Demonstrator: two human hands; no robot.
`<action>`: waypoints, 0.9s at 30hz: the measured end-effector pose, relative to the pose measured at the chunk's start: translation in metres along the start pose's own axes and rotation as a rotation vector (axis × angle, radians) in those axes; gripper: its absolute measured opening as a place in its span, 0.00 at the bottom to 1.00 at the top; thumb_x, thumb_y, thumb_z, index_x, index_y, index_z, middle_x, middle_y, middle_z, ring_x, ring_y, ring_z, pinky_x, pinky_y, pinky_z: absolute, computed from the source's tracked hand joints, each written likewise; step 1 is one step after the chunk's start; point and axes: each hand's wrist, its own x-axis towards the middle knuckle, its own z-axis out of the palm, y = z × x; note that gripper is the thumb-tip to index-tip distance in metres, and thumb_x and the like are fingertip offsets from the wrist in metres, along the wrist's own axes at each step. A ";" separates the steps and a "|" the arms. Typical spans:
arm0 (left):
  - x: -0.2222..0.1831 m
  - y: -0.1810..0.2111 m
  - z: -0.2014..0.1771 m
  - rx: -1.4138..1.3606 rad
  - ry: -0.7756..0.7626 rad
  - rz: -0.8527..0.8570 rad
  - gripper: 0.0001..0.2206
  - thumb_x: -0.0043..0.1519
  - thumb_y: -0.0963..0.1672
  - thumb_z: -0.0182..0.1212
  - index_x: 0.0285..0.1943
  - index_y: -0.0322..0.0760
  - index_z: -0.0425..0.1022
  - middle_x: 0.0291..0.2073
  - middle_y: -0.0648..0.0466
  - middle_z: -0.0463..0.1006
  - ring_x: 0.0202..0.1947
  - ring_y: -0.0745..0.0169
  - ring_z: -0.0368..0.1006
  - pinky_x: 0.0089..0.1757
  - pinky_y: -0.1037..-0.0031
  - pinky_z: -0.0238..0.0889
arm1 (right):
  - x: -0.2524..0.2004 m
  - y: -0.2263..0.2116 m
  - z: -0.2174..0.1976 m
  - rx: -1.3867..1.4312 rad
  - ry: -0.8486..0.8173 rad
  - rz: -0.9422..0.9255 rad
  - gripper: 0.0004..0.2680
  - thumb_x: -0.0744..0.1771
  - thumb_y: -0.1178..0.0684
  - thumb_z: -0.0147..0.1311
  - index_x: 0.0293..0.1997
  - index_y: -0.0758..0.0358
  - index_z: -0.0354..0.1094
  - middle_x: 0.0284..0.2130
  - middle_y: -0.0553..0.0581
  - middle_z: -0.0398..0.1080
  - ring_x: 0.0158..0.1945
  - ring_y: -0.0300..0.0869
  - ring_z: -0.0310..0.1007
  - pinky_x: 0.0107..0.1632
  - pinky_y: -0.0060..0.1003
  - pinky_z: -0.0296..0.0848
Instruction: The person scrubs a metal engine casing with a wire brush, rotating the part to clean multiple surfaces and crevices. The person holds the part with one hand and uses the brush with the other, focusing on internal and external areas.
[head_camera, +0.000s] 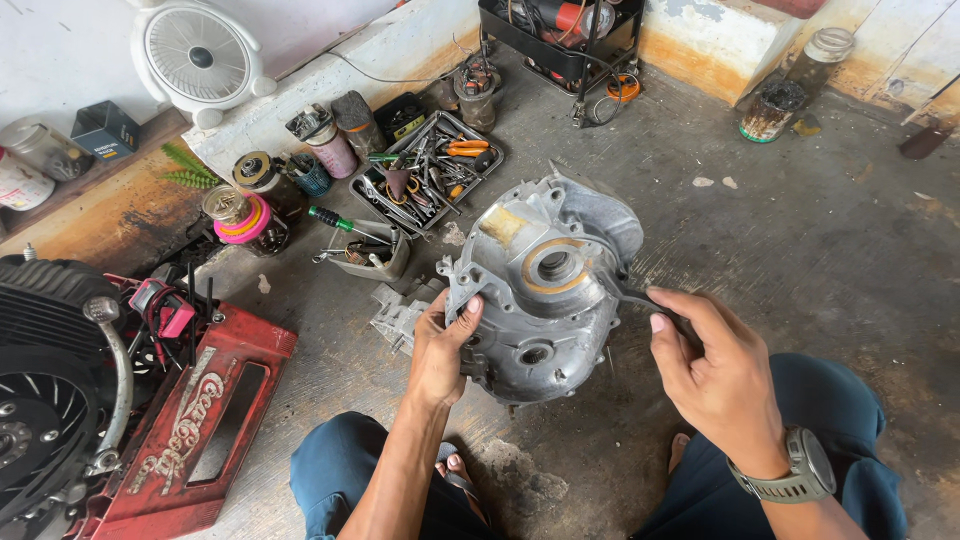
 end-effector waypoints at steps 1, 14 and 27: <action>0.000 0.001 0.001 -0.002 -0.002 -0.001 0.12 0.56 0.45 0.69 0.44 0.34 0.78 0.34 0.54 0.79 0.36 0.64 0.73 0.40 0.74 0.65 | 0.002 -0.003 -0.001 -0.003 0.001 0.000 0.08 0.69 0.59 0.53 0.53 0.66 0.72 0.35 0.54 0.73 0.25 0.38 0.63 0.34 0.35 0.67; -0.014 0.020 0.031 0.289 0.196 0.115 0.12 0.54 0.43 0.75 0.41 0.30 0.79 0.29 0.49 0.75 0.34 0.63 0.68 0.36 0.76 0.66 | 0.039 -0.035 0.016 -0.747 -0.251 -0.318 0.08 0.68 0.56 0.51 0.49 0.54 0.75 0.33 0.53 0.69 0.23 0.42 0.76 0.21 0.35 0.76; -0.017 0.013 0.039 0.635 0.312 0.102 0.18 0.45 0.46 0.82 0.38 0.37 0.78 0.27 0.55 0.73 0.30 0.64 0.70 0.31 0.77 0.63 | 0.034 -0.037 0.060 -0.853 -0.524 -0.092 0.13 0.68 0.58 0.47 0.60 0.58 0.71 0.41 0.62 0.73 0.19 0.37 0.71 0.20 0.32 0.70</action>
